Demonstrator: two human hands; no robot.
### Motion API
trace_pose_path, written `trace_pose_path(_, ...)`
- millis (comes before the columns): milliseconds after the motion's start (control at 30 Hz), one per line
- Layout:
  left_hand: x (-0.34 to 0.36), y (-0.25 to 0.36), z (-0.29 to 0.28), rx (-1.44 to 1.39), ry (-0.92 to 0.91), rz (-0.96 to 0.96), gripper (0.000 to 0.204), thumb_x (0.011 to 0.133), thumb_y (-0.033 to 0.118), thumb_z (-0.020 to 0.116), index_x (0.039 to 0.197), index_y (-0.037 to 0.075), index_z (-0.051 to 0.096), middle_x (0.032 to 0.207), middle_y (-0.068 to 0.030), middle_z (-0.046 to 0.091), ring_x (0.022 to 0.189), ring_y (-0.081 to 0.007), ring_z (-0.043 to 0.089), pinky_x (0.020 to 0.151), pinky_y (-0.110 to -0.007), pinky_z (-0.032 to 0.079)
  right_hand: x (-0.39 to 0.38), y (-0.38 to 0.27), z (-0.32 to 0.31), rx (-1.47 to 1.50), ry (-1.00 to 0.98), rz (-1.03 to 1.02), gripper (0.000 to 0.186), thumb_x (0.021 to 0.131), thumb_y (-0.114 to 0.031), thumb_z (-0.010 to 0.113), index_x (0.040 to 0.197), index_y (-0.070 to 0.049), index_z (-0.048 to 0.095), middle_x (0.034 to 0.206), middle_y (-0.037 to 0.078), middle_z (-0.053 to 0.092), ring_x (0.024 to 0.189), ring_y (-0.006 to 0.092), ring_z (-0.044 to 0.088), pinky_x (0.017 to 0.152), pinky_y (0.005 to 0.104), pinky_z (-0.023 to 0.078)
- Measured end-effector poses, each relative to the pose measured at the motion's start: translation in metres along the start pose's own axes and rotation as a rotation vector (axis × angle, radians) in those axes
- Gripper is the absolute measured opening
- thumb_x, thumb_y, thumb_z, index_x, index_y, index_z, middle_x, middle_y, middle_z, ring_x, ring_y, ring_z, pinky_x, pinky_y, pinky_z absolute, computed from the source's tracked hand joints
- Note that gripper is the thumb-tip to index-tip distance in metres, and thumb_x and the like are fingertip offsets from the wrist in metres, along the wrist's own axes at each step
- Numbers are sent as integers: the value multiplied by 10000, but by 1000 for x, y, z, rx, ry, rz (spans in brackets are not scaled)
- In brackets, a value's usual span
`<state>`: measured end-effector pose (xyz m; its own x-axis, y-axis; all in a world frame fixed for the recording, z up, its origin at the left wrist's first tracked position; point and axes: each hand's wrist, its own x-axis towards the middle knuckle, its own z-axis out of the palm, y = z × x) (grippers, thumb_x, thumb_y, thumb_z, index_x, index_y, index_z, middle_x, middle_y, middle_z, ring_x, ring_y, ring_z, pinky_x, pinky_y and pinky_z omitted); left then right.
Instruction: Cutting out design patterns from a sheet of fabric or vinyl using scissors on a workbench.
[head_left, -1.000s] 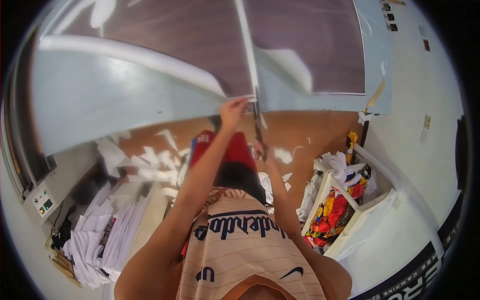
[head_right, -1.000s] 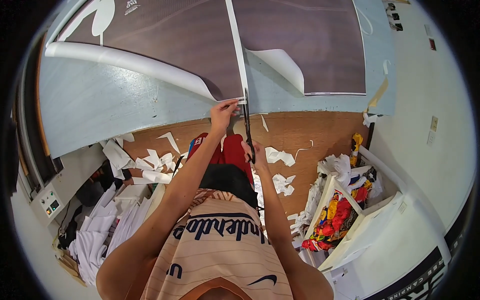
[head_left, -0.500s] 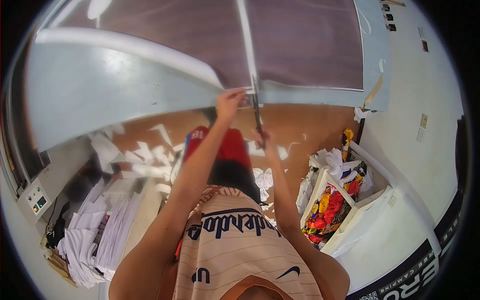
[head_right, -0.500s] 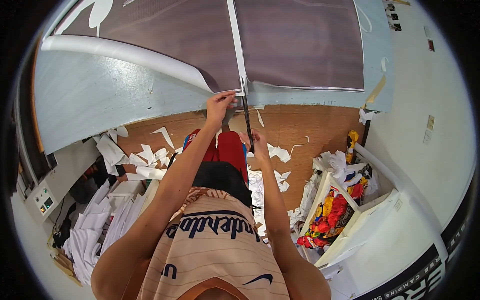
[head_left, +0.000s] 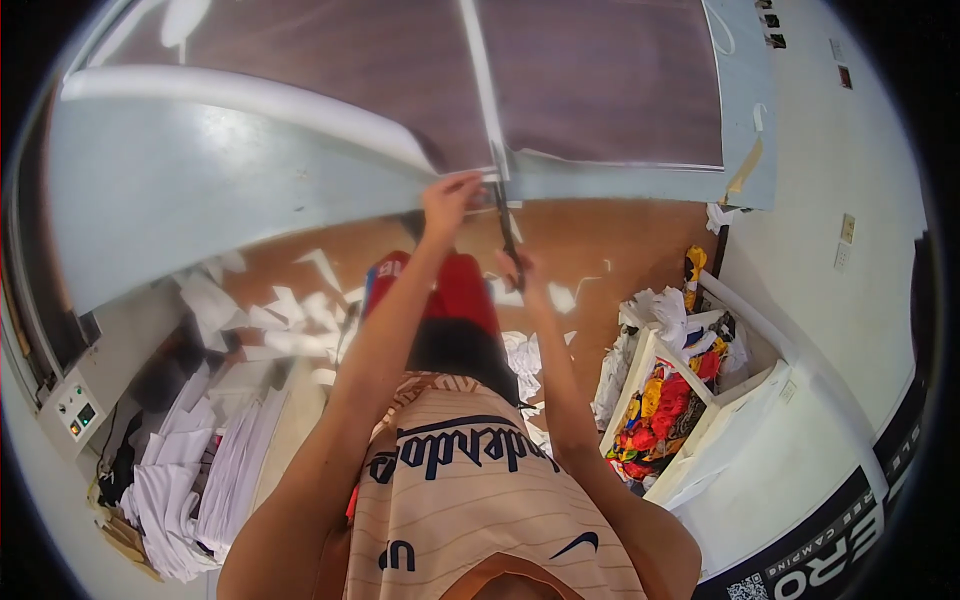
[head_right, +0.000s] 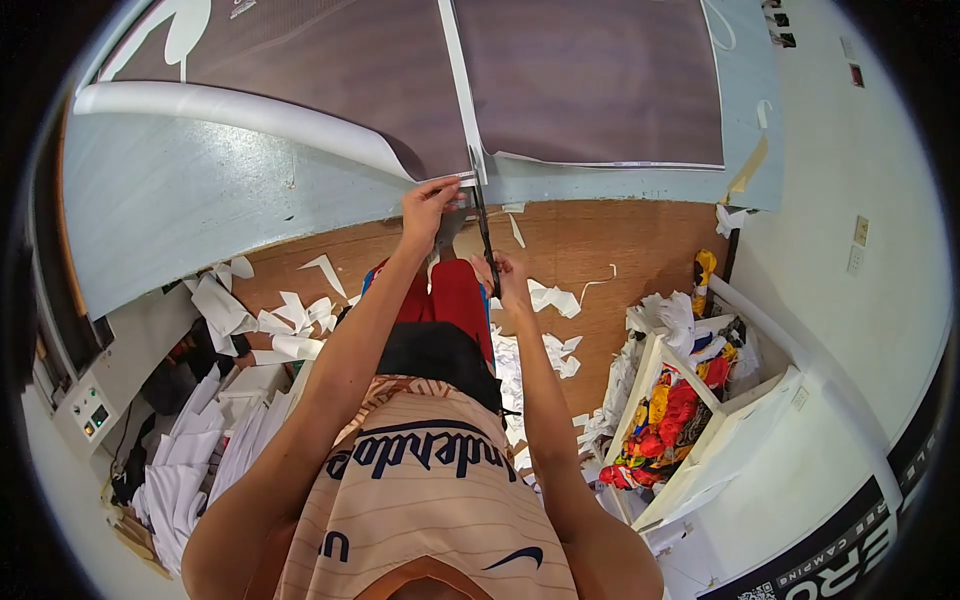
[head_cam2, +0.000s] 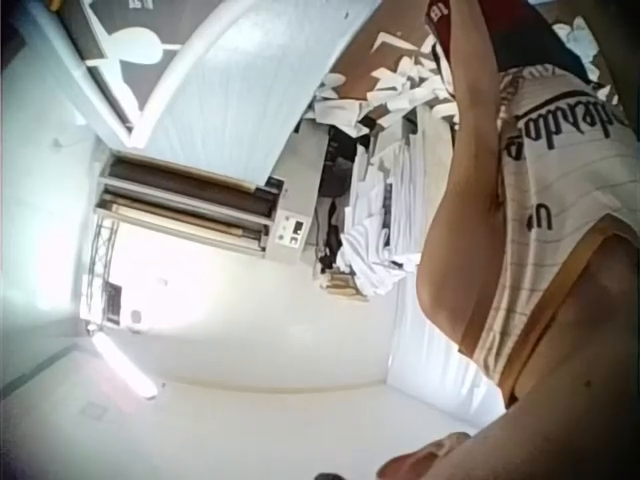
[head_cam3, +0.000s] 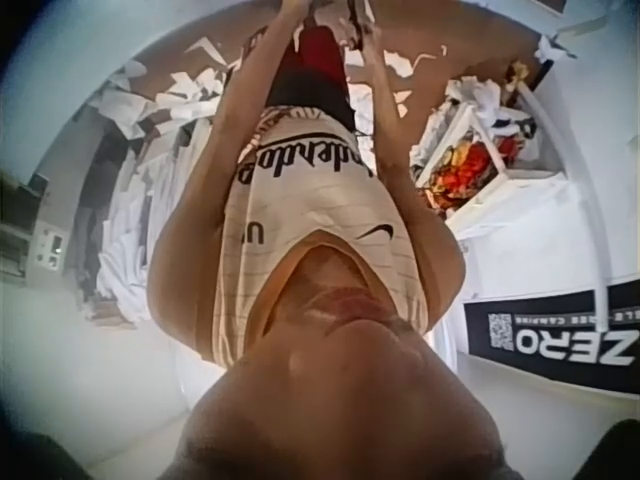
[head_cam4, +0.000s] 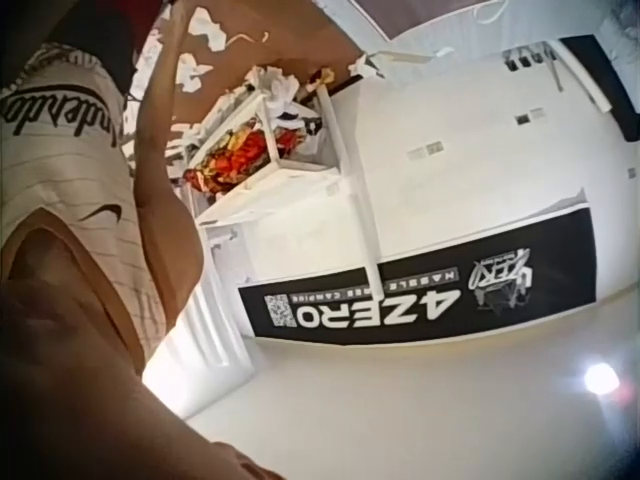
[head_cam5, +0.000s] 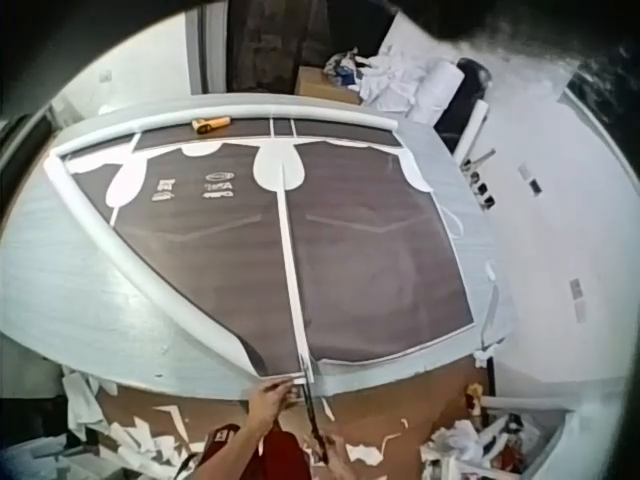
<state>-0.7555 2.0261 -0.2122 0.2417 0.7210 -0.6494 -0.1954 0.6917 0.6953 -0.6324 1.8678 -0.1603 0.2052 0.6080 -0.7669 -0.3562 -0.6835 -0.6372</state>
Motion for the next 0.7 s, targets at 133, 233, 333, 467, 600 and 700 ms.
trace_pose_path(133,-4,4,3,4,1,-37,192,951,78,671,1122,12,731,1011,-58,748,878,-146,725,697,-244,543,-2,-3,-1,-41,-2,-8,278,997,-330,603,897,-73,638,663,-37,527,541,88,464,502,256,355)
trace_pose_path(233,-3,4,1,14,11,-47,191,952,73,668,1120,9,730,1013,-59,747,877,-148,725,699,-244,545,1,-7,-2,-66,-20,-12,256,967,-295,669,844,-74,634,629,-38,521,515,80,458,477,253,348)
trace_pose_path(333,0,-1,-6,13,-10,11,191,953,68,664,1121,9,730,1019,-61,747,873,-150,724,700,-245,546,2,-10,3,-148,30,27,221,933,-220,726,793,-77,632,597,-41,508,485,76,456,447,250,335)
trace_pose_path(467,3,-5,-8,19,-6,1,190,953,58,658,1121,9,730,1006,-63,747,859,-150,724,691,-246,547,5,-10,4,-117,48,-23,346,864,-311,816,733,-65,611,525,-29,498,418,60,448,402,233,339)
trace_pose_path(600,6,-9,-8,29,-1,41,189,952,56,659,1120,9,732,990,-69,747,840,-145,719,680,-245,546,11,-10,2,-32,4,-7,334,865,-301,815,744,-55,624,523,-22,510,419,63,459,406,238,336)
trace_pose_path(700,5,-10,-4,21,-6,21,186,952,58,661,1114,7,735,978,-70,746,827,-143,715,676,-245,544,21,-15,1,10,13,-8,325,869,-294,810,751,-51,630,520,-23,509,423,62,457,412,240,326)
